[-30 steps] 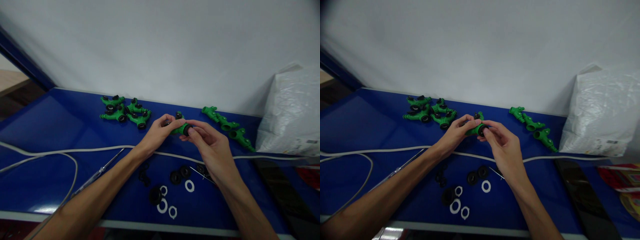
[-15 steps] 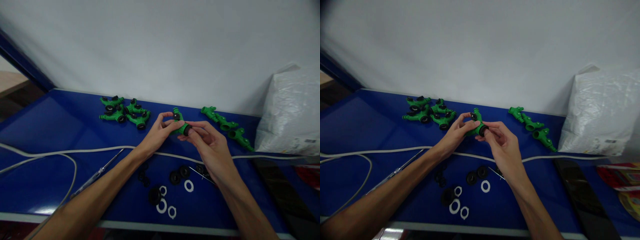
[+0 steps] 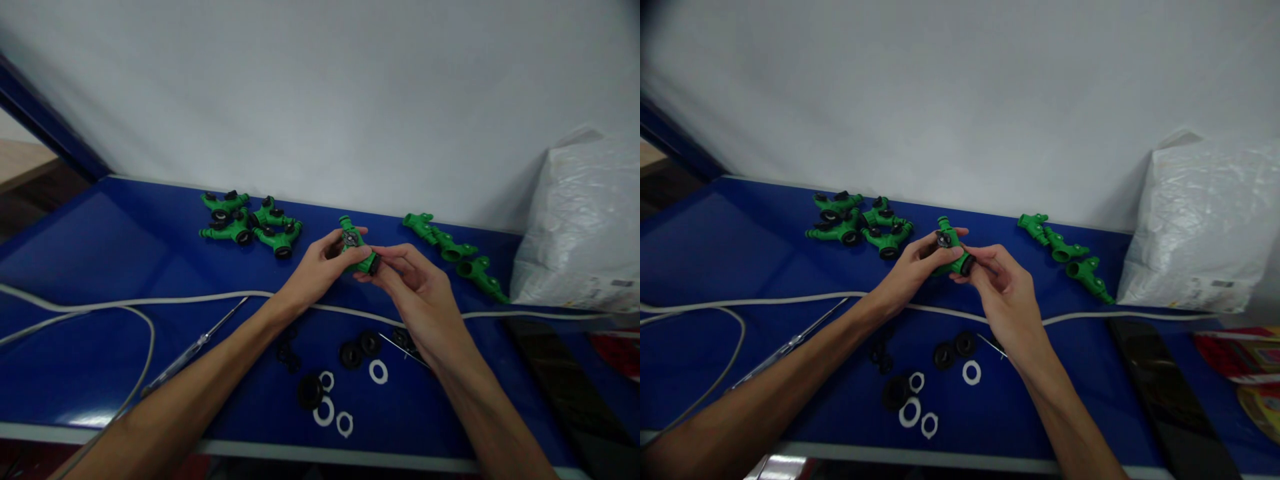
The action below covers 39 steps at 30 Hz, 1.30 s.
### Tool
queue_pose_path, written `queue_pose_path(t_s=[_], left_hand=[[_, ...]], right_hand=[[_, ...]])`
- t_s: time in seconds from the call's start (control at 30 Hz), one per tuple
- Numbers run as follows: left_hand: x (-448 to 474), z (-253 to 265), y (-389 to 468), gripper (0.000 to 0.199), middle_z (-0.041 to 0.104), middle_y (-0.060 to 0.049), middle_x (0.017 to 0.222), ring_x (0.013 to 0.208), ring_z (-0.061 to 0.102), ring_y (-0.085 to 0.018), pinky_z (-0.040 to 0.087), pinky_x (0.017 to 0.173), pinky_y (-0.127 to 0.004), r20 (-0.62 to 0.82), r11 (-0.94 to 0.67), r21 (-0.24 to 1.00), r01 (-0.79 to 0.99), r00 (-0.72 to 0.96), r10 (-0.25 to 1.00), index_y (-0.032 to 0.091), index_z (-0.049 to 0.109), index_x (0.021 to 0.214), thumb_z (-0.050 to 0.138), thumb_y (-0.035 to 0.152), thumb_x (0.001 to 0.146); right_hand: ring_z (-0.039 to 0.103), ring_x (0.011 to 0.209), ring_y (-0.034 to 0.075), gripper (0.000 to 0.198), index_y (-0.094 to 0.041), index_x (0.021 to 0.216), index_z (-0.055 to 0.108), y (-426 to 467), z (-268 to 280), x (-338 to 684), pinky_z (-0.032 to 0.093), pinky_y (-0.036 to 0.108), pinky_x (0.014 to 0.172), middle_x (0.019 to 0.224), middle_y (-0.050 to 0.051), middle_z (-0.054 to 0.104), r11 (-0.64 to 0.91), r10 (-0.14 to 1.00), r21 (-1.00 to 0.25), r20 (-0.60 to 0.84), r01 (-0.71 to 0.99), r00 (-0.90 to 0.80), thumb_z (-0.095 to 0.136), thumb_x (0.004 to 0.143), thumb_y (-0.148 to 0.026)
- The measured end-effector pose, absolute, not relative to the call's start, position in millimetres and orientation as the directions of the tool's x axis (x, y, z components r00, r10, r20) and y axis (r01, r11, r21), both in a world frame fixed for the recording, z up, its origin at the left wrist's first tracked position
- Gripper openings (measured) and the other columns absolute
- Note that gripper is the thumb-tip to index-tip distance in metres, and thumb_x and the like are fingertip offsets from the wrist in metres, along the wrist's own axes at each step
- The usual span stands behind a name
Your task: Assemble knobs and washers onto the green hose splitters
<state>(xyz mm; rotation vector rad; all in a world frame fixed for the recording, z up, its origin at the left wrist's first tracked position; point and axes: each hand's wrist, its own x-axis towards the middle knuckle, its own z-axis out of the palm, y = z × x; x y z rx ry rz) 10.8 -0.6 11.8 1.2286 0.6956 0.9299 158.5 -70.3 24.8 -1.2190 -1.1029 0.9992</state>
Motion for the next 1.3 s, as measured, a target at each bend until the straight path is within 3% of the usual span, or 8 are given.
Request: queue_pose_path(t_s=[0.17,0.4,0.57,0.67,0.83,0.97,1.13,1.3], left_hand=[[11.1,14.3,-2.0,0.055,0.074,-0.007,0.113,0.108,0.065,-0.021,0.046,0.099,-0.032,0.026,0.089,0.969,-0.228,0.459,0.888,0.017,0.069,0.13,0.077,0.046,0.084],[11.8,12.2,0.9,0.055,0.074,-0.008,0.109,0.106,0.064,-0.022,0.045,0.096,-0.031,0.014,0.097,0.97,-0.225,0.446,0.895,0.015,0.075,0.122,0.06,0.06,0.094],[11.1,10.9,1.9,0.056,0.066,-0.002,0.086,0.077,0.057,-0.014,0.044,0.072,-0.025,0.012,0.085,0.975,-0.204,0.433,0.901,0.016,0.074,0.115,0.06,0.064,0.092],[10.2,9.3,2.4,0.052,0.058,0.001,0.079,0.069,0.05,-0.011,0.04,0.062,-0.023,0.041,0.043,0.98,-0.193,0.413,0.91,0.016,0.071,0.107,0.062,0.064,0.091],[7.0,6.8,2.1,0.05,0.068,-0.003,0.095,0.085,0.059,-0.016,0.044,0.079,-0.027,0.131,-0.168,0.984,0.065,0.384,0.914,0.017,0.071,0.107,0.052,0.063,0.097],[4.8,8.0,0.5,0.046,0.069,-0.005,0.093,0.087,0.062,-0.02,0.045,0.083,-0.031,0.234,-0.386,0.866,0.318,0.424,0.875,0.018,0.072,0.097,0.052,0.06,0.097],[0.6,7.6,4.4,0.045,0.075,-0.011,0.115,0.107,0.068,-0.024,0.047,0.098,-0.034,0.249,-0.41,0.835,0.367,0.412,0.877,0.018,0.073,0.116,0.045,0.05,0.103],[-2.2,9.5,10.8,0.044,0.073,-0.014,0.113,0.106,0.07,-0.028,0.049,0.099,-0.037,0.171,-0.46,0.637,0.618,0.468,0.867,0.013,0.075,0.123,0.055,0.043,0.098]], right_hand=[[0.077,0.081,0.016,0.014,-0.024,0.098,0.072,-71.1,25.6,157.0,0.063,0.035,0.086,0.093,0.0,0.079,0.113,0.974,-0.993,0.104,-0.033,0.203,0.077,0.089,-0.032],[0.077,0.079,0.017,0.017,-0.023,0.102,0.074,-71.8,25.8,157.9,0.064,0.035,0.083,0.095,0.002,0.081,0.091,0.975,-0.995,0.079,-0.05,0.209,0.077,0.088,-0.034],[0.077,0.087,0.018,0.019,-0.023,0.105,0.074,-71.6,27.7,159.0,0.063,0.037,0.09,0.1,0.003,0.08,0.081,0.979,-0.995,0.069,-0.051,0.189,0.074,0.091,-0.036],[0.077,0.092,0.018,0.03,-0.024,0.11,0.072,-70.1,27.6,159.7,0.062,0.035,0.091,0.106,0.003,0.078,0.091,0.984,-0.996,0.092,0.016,0.155,0.08,0.085,-0.038],[0.076,0.083,0.018,0.045,-0.022,0.103,0.069,-63.4,12.2,162.4,0.062,0.029,0.078,0.099,0.004,0.076,0.106,0.968,-0.985,0.133,0.136,0.213,0.09,0.071,-0.043],[0.074,0.073,0.019,0.045,-0.022,0.094,0.062,-58.2,-1.3,165.6,0.059,0.028,0.068,0.075,0.0,0.073,0.088,0.972,-0.985,0.118,0.152,0.203,0.09,0.069,-0.048],[0.075,0.077,0.02,0.04,-0.02,0.093,0.065,-54.3,-1.9,168.3,0.058,0.031,0.072,0.084,0.003,0.076,0.098,0.992,-0.974,0.113,0.206,0.063,0.083,0.076,-0.052],[0.075,0.079,0.022,0.033,-0.018,0.089,0.072,-47.2,2.0,176.2,0.058,0.034,0.077,0.081,0.005,0.077,0.126,0.983,-0.962,0.154,0.241,0.099,0.069,0.089,-0.051]])
